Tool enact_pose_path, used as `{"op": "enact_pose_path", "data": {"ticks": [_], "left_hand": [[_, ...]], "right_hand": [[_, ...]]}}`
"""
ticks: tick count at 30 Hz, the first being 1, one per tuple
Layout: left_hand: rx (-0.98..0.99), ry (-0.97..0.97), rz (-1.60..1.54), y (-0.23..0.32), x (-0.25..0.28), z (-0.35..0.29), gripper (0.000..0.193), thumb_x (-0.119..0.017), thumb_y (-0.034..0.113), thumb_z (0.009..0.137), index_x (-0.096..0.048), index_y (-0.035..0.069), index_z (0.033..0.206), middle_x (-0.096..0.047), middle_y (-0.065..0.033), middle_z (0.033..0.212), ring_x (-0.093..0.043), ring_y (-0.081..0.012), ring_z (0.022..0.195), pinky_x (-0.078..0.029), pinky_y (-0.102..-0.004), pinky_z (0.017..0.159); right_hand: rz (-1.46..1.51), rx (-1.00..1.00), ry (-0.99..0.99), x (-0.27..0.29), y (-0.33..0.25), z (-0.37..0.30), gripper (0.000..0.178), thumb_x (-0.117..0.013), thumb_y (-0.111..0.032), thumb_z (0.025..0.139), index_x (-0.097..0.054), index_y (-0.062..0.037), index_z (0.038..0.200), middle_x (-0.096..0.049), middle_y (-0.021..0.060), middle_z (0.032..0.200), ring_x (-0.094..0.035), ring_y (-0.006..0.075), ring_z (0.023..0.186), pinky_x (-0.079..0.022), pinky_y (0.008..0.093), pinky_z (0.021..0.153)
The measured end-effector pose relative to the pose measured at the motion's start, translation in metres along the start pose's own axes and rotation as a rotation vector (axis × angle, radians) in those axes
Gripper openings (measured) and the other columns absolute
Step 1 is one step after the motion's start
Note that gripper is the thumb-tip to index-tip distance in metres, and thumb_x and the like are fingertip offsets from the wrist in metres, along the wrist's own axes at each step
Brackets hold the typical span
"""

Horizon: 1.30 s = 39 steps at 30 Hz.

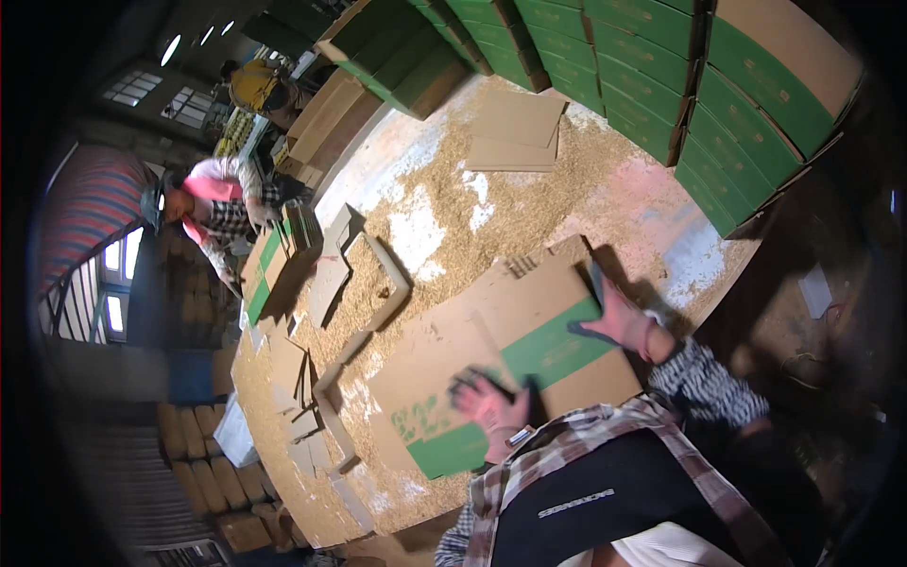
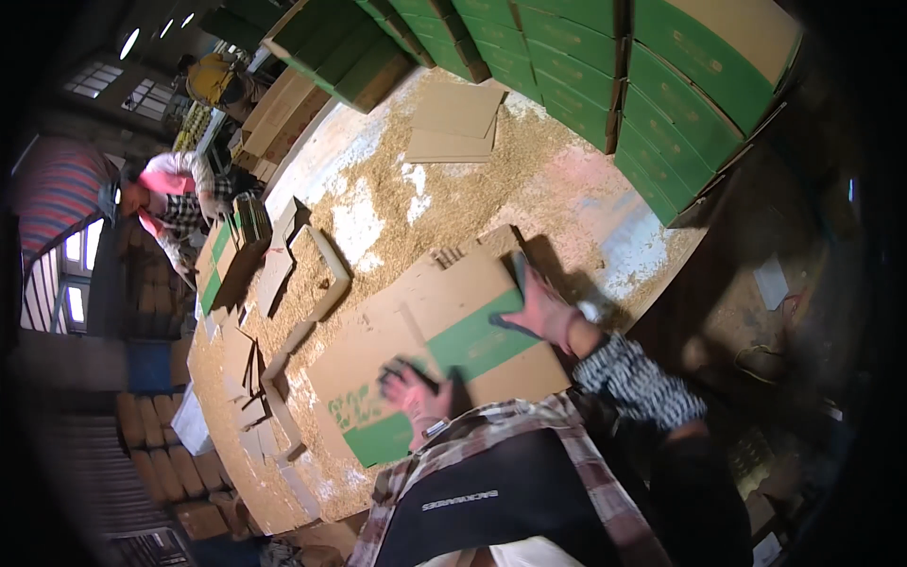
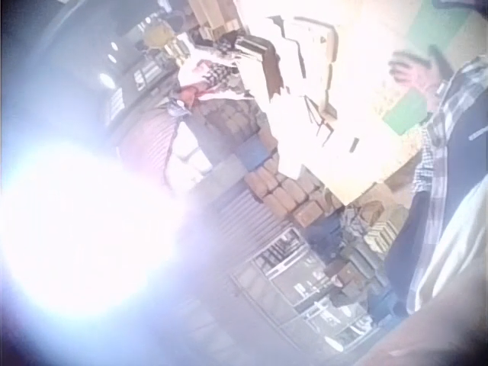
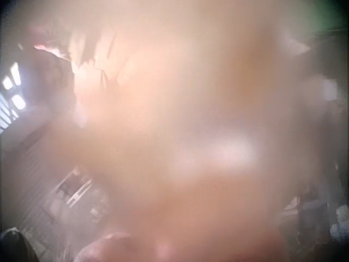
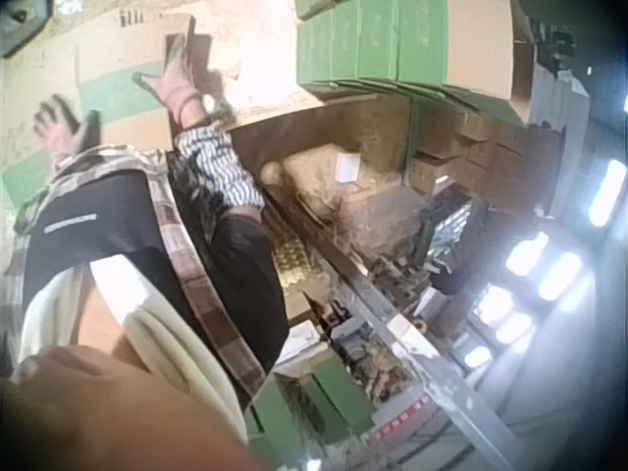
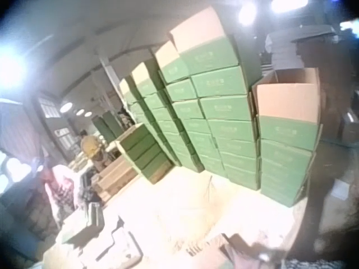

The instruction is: The person assembles cardboard boxes by hand on a table covered in wood shavings, inserting pre-folded cardboard pieces into green-and-tan outer boxes.

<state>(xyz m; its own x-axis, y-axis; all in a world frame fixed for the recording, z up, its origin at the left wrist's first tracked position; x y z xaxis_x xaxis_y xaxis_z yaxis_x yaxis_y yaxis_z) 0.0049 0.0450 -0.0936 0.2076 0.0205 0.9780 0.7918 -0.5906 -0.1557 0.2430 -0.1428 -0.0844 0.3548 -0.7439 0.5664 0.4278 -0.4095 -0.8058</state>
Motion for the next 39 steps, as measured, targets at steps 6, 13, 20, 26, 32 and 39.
{"op": "enact_pose_path", "data": {"ticks": [6,13,20,26,32,39], "left_hand": [[-0.446,0.523,-0.185,-0.087,0.242,0.030,0.081,-0.076,0.029,0.067,-0.044,0.013,0.140,-0.042,-0.0235,0.140,-0.040,-0.0416,0.129,-0.033,-0.0519,0.105],[-0.918,-0.532,-0.835,-0.117,0.233,-0.060,0.061,-0.078,0.025,0.075,-0.052,0.008,0.128,-0.059,-0.0121,0.120,-0.060,-0.0256,0.108,-0.048,-0.0348,0.095],[-0.318,0.226,-1.607,-0.196,0.253,0.017,0.031,-0.061,0.002,0.087,-0.054,0.004,0.117,-0.064,-0.0101,0.092,-0.064,-0.0181,0.079,-0.054,-0.0302,0.072],[-1.087,-0.044,-0.245,-0.146,0.220,-0.038,0.069,-0.077,0.015,0.069,-0.054,0.015,0.134,-0.036,-0.0187,0.147,-0.029,-0.0385,0.139,-0.027,-0.0438,0.112],[-0.125,0.221,-1.051,-0.227,0.133,0.023,0.094,-0.078,0.031,0.075,-0.023,0.005,0.147,-0.032,-0.0237,0.139,-0.040,-0.0326,0.124,-0.040,-0.0417,0.102],[-0.265,0.035,-1.832,-0.175,0.081,0.007,0.049,-0.049,0.022,0.101,-0.035,0.000,0.142,-0.042,-0.0138,0.141,-0.045,-0.0221,0.125,-0.041,-0.0355,0.101]], "right_hand": [[0.860,-0.282,-0.515,0.025,-0.076,0.082,0.062,-0.064,-0.002,0.076,-0.044,0.0053,0.135,-0.062,0.0093,0.119,-0.061,0.0185,0.095,-0.051,0.0311,0.082],[0.794,0.024,-0.153,0.026,-0.211,0.063,0.065,-0.077,-0.017,0.080,-0.043,-0.0013,0.133,-0.051,0.0049,0.109,-0.052,0.0150,0.105,-0.045,0.0296,0.092],[0.825,-0.081,-0.527,-0.012,-0.269,0.063,0.069,-0.072,-0.019,0.075,-0.046,0.0037,0.134,-0.056,0.0137,0.123,-0.053,0.0213,0.113,-0.041,0.0294,0.098],[-0.767,0.724,0.127,-0.064,-0.321,0.035,0.088,-0.075,-0.047,0.070,-0.040,-0.0058,0.139,-0.032,0.0173,0.142,-0.023,0.0332,0.137,-0.012,0.0611,0.112],[-0.250,0.439,-0.462,-0.048,-0.358,0.030,0.068,-0.073,-0.051,0.072,-0.054,-0.0074,0.122,-0.055,0.0155,0.121,-0.051,0.0381,0.112,-0.040,0.0540,0.093],[-0.259,0.643,-0.289,-0.030,-0.287,-0.044,0.109,-0.078,-0.050,0.062,-0.027,-0.0013,0.145,-0.029,0.0269,0.148,-0.024,0.0401,0.140,-0.016,0.0555,0.114]]}}
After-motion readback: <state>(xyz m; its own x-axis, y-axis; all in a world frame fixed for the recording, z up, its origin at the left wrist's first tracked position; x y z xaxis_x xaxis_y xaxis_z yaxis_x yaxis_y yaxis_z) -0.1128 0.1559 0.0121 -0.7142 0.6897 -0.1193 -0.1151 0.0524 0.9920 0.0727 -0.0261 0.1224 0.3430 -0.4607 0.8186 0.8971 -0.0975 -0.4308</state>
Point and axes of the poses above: each hand's wrist, its own z-axis towards the middle knuckle, its own x-axis out of the back of the hand, y = z × x, the point moved 10 cm from there along z, towards the middle knuckle
